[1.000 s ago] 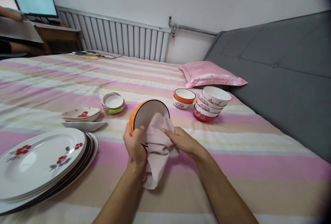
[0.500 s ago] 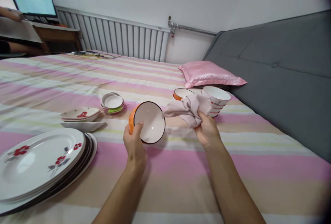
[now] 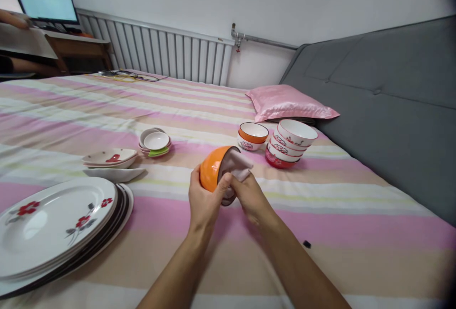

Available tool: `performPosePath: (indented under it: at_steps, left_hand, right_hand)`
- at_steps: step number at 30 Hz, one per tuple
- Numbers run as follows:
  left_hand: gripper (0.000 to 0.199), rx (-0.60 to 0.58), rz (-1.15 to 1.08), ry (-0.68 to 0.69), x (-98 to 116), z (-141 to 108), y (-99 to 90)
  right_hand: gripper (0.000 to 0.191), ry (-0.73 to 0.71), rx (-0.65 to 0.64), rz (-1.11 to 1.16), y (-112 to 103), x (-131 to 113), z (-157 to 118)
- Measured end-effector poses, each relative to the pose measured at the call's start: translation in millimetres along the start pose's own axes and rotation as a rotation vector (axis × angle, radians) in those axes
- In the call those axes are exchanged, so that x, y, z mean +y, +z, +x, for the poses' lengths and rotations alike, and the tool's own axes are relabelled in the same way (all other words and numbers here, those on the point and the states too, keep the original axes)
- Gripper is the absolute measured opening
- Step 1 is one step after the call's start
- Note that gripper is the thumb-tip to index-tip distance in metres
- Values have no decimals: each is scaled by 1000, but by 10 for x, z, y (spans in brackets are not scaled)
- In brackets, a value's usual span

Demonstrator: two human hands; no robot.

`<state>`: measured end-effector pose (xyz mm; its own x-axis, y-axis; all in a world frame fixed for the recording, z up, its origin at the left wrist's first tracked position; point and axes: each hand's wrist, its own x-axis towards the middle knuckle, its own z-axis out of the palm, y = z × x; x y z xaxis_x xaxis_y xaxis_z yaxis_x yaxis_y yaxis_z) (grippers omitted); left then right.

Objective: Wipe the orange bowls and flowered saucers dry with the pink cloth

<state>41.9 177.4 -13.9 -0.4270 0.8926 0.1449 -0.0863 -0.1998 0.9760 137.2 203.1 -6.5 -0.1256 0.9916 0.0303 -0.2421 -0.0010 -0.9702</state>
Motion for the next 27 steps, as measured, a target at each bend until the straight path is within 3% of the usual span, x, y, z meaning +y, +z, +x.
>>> performPosePath:
  at_steps: [11, 21, 27]
  left_hand:
    - [68, -170, 15, -11, -37, -30, 51]
    - [65, -151, -57, -89, 41, -22, 39]
    - [65, -158, -92, -103, -16, 5, 6]
  right_hand:
    - [35, 67, 127, 362, 44, -104, 9]
    - [20, -272, -23, -232, -39, -70, -34]
    - [20, -372, -306, -426, -146, -154, -47]
